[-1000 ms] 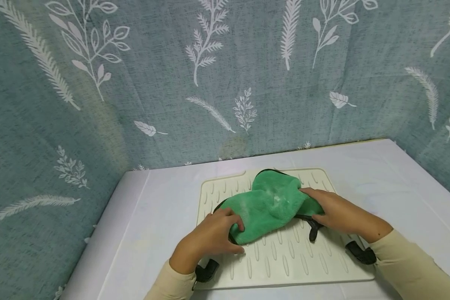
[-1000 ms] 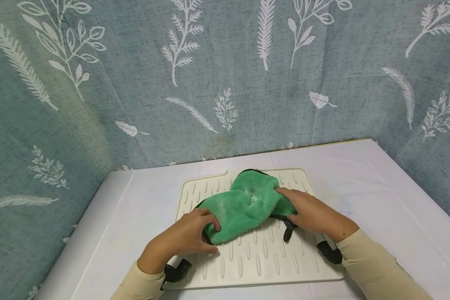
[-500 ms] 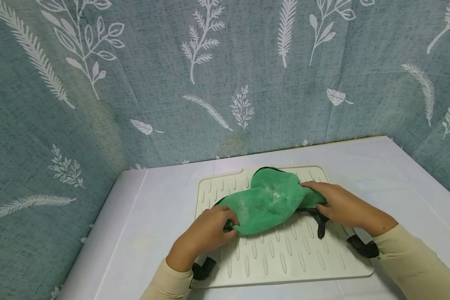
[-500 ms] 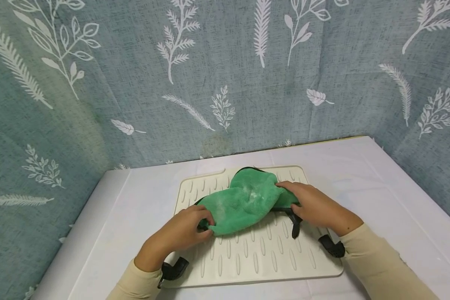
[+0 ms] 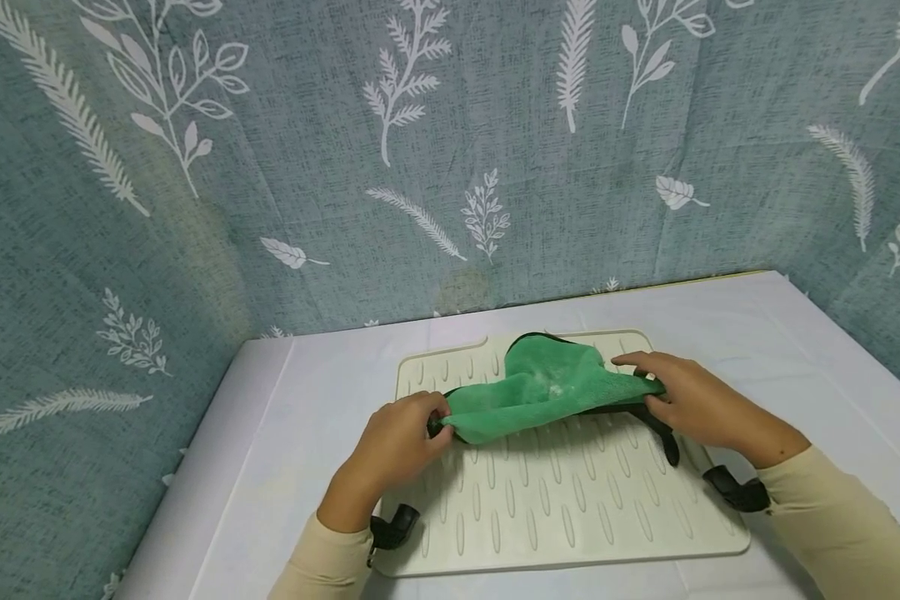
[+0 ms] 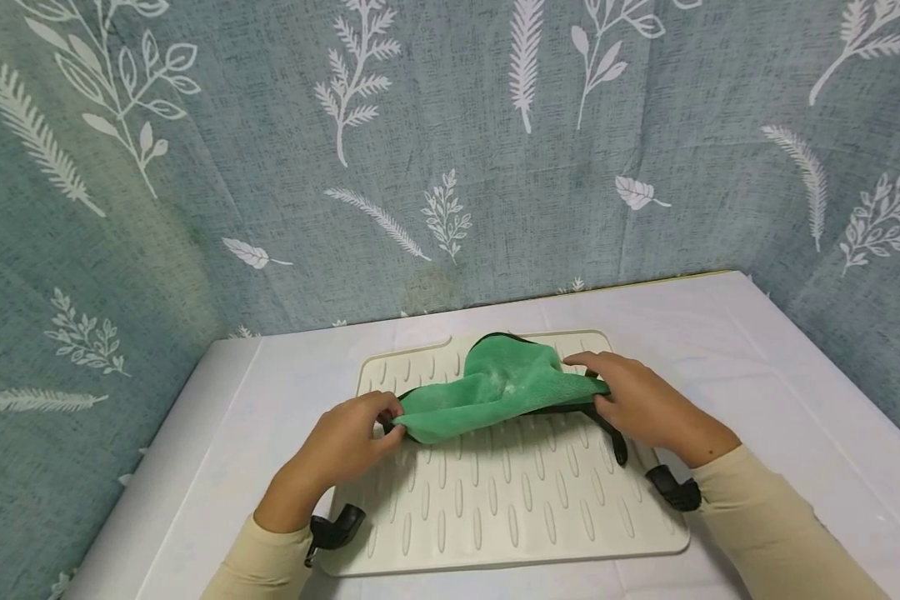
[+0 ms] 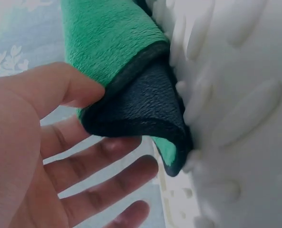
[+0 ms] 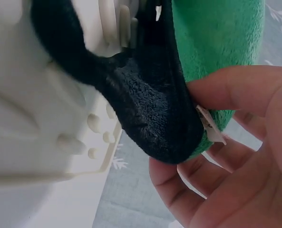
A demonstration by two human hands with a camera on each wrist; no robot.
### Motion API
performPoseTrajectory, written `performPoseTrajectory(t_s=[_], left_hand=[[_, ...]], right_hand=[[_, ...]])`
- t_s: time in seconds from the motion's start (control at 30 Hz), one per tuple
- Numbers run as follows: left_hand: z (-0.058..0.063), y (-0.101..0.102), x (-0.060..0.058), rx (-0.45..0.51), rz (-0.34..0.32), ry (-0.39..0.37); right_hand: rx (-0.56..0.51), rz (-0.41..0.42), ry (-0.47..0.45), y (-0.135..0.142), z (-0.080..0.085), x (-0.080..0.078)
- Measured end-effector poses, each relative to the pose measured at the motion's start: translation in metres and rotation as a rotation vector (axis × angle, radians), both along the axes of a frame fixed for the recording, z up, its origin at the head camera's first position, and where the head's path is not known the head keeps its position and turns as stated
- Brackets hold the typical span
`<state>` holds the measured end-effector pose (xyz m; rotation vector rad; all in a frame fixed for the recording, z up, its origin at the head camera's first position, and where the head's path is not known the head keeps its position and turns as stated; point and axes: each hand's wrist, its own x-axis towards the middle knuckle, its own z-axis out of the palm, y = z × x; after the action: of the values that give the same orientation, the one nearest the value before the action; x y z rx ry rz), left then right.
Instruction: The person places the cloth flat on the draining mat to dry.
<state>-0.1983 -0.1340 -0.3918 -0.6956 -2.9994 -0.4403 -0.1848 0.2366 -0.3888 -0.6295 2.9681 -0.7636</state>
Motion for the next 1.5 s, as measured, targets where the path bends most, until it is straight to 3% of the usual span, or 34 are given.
performPoseTrajectory(t_s=[0.3, 0.5, 0.63, 0.83, 1.1, 1.5], left_hand=[[0.0016, -0.0053, -0.0054, 0.065, 0.112, 0.114], [0.0020, -0.0055, -0.0075, 0.157, 0.107, 0.224], [-0.0007, -0.0049, -0.0068, 0.159, 0.110, 0.255], [-0.0057, -0.0016, -0.0068, 0.117, 0.149, 0.265], [-0.0025, 0.0021, -0.0067, 0.134, 0.226, 0.245], [0.0028, 0.0027, -0.0073, 0.374, 0.292, 0.248]], right_hand=[[-0.010, -0.002, 0.023, 0.0024, 0.0043, 0.0001], [-0.013, -0.049, 0.104, 0.0018, 0.0023, 0.0019], [-0.009, -0.071, 0.113, 0.0001, -0.0014, 0.0019], [-0.014, -0.063, 0.148, -0.0005, -0.0045, -0.0002], [0.001, -0.072, 0.249, -0.0010, -0.0053, -0.0037], [-0.024, -0.092, 0.251, -0.0031, -0.0028, -0.0021]])
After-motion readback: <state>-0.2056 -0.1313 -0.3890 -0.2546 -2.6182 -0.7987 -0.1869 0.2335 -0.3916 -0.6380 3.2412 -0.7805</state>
